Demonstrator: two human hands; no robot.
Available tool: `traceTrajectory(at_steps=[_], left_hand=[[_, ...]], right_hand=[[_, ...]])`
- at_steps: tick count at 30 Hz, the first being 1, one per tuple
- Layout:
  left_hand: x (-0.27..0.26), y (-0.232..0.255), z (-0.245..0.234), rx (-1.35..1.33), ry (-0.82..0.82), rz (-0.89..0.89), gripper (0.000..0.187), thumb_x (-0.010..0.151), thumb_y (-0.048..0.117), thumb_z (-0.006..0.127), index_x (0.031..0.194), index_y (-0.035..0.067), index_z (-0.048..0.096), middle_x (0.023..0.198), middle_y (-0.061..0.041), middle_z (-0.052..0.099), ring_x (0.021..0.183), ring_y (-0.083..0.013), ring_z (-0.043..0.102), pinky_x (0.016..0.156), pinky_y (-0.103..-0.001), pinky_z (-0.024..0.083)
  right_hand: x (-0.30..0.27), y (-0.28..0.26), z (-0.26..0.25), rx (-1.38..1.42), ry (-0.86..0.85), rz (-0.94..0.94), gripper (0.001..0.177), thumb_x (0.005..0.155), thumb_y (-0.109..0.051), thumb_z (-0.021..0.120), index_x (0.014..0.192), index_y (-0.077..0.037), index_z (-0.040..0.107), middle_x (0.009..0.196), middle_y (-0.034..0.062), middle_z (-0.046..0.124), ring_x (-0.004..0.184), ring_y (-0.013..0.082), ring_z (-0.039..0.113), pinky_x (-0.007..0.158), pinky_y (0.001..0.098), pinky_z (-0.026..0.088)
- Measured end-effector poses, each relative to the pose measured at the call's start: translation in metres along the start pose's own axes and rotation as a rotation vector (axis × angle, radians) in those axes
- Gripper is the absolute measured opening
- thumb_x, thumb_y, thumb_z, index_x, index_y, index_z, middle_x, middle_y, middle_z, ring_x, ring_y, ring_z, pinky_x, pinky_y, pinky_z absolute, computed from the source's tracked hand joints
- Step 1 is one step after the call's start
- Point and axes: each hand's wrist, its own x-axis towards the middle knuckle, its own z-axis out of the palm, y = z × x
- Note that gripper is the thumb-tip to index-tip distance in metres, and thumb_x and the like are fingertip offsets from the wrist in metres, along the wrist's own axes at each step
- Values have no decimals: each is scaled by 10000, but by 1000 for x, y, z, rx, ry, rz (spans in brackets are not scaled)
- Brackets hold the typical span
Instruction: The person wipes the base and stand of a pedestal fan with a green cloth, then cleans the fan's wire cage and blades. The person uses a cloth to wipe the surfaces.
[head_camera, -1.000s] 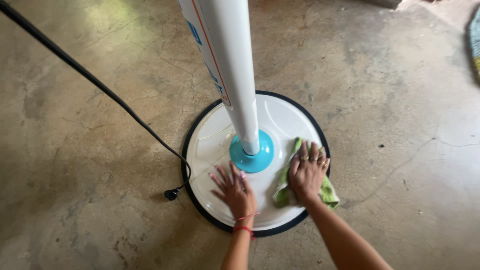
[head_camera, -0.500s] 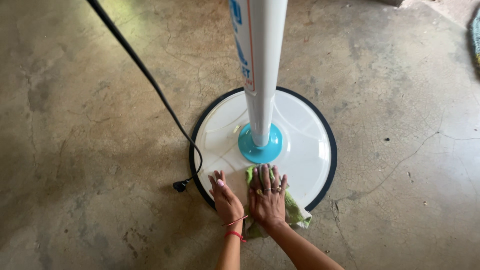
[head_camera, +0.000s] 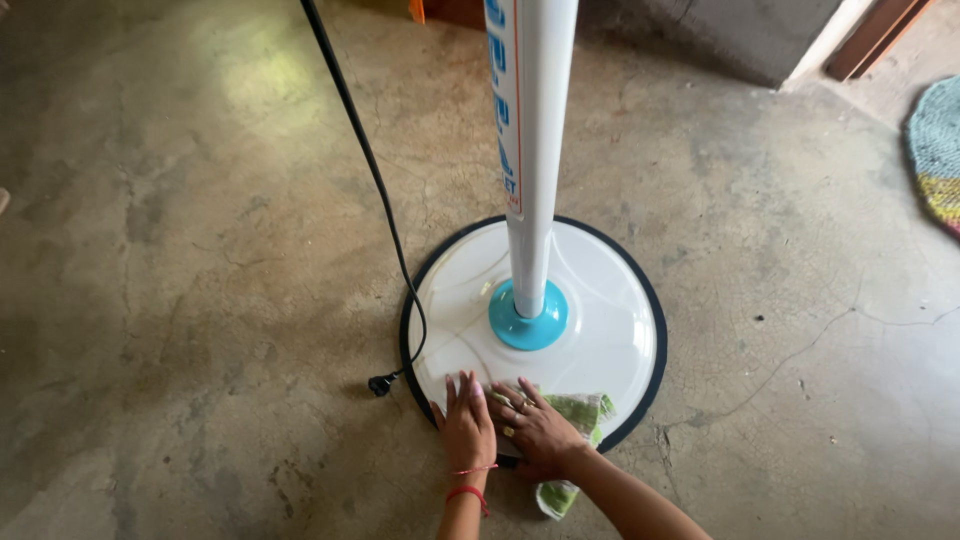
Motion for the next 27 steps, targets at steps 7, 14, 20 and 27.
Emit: traceTrajectory(at_steps=[7, 14, 20, 27], left_hand=[[6, 30, -17, 216, -85, 45, 527, 1061, 420, 308, 1475, 168, 515, 1538, -63, 488, 1525, -262, 302, 1237, -596, 128], [52, 92, -72, 325, 91, 234, 541, 1028, 420, 415, 1497, 155, 466, 1574, -127, 403, 1507, -297, 270, 1194, -581, 172], [106, 162, -127, 322, 184, 422, 558, 1001, 383, 497, 1505, 145, 459, 1609, -146, 346, 1517, -311, 255, 1195, -532, 219], [164, 246, -222, 346, 335, 636, 524, 976, 285, 571, 1462, 101, 507, 1631, -201, 311, 1527, -349, 268, 1213, -454, 285]], right_hand=[[-35, 79, 33, -120, 8, -247, 816, 688, -40, 717, 1469, -216, 562, 1647, 32, 334, 1547, 290, 189, 1230, 543, 113], [-55, 128, -32, -107, 530, 131, 568, 721, 25, 628, 1250, -166, 704, 1404, 83, 547, 1347, 331, 451, 1116, 456, 367], [-54, 91, -194, -195, 938, 57, 521, 673, -14, 646, 1174, -139, 718, 1277, 66, 627, 1206, 306, 559, 1055, 423, 464], [-61, 47, -361, -246, 1067, 82, 540, 678, 1, 599, 1181, -152, 727, 1215, 71, 684, 1154, 281, 615, 986, 421, 529]])
